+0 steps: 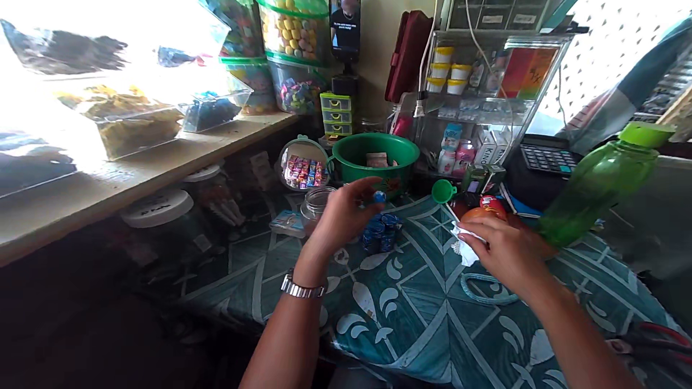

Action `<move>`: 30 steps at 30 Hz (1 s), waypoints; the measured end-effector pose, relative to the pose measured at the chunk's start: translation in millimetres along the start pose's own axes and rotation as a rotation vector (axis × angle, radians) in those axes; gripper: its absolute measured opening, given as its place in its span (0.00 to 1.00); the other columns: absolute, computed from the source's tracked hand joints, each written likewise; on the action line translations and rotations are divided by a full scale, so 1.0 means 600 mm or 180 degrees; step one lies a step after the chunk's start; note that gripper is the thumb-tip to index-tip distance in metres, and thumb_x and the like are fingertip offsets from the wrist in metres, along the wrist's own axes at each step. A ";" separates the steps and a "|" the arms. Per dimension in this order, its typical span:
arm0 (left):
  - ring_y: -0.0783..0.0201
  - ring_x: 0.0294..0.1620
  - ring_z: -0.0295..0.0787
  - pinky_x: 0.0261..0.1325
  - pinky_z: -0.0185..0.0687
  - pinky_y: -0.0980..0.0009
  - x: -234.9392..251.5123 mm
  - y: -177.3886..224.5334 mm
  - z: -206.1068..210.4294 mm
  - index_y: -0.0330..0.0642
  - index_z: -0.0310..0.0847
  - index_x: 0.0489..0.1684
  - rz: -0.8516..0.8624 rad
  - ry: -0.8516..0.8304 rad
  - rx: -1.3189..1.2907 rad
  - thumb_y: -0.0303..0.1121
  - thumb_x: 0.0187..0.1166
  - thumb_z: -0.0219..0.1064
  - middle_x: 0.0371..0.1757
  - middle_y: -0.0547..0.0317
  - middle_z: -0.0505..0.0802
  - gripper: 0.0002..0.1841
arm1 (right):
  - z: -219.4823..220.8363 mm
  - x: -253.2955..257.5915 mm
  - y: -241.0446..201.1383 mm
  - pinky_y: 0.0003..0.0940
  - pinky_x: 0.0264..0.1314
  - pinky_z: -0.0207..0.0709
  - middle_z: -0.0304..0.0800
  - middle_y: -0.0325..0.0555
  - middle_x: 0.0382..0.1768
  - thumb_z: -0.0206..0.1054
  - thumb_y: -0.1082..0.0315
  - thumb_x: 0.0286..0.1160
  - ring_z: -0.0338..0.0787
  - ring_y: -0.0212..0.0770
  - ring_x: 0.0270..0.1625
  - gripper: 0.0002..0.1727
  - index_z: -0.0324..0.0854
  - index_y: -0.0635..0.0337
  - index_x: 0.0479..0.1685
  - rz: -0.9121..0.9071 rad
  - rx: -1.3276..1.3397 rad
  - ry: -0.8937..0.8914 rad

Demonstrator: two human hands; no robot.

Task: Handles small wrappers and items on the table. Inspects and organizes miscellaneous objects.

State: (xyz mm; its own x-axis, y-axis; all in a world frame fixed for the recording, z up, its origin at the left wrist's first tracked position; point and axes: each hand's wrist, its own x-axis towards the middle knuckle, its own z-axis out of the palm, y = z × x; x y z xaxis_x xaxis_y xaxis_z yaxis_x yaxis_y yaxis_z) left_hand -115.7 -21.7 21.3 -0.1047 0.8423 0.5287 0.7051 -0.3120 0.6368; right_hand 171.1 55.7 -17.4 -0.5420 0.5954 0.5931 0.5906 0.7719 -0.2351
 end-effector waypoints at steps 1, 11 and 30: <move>0.52 0.58 0.90 0.61 0.84 0.51 0.001 0.000 0.006 0.38 0.79 0.73 -0.0022 -0.0165 0.0217 0.25 0.73 0.76 0.56 0.46 0.93 0.26 | -0.001 0.000 0.000 0.54 0.58 0.86 0.93 0.59 0.53 0.67 0.69 0.81 0.93 0.58 0.54 0.12 0.92 0.65 0.54 0.0011 0.0004 -0.0046; 0.39 0.65 0.85 0.70 0.73 0.41 -0.001 0.000 0.022 0.38 0.80 0.75 -0.0086 -0.0648 0.0793 0.20 0.75 0.71 0.60 0.43 0.92 0.26 | 0.002 0.001 0.004 0.50 0.57 0.86 0.94 0.59 0.52 0.66 0.70 0.81 0.94 0.57 0.53 0.12 0.92 0.64 0.54 -0.0072 0.0042 -0.0070; 0.47 0.63 0.85 0.68 0.74 0.49 0.011 -0.013 0.062 0.37 0.92 0.41 0.1566 0.2048 0.0512 0.21 0.72 0.60 0.51 0.48 0.94 0.12 | 0.188 0.179 0.001 0.55 0.86 0.62 0.82 0.64 0.73 0.56 0.85 0.78 0.77 0.64 0.79 0.25 0.78 0.71 0.74 0.0315 0.0037 -0.1718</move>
State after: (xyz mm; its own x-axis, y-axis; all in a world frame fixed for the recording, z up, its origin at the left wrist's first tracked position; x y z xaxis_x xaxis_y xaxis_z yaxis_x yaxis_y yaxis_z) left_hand -96.0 2.4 -1.1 -0.1044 0.1943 0.9754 0.8619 -0.4716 0.1862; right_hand 45.8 145.3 -40.7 -0.7157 0.6928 0.0890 0.6494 0.7069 -0.2802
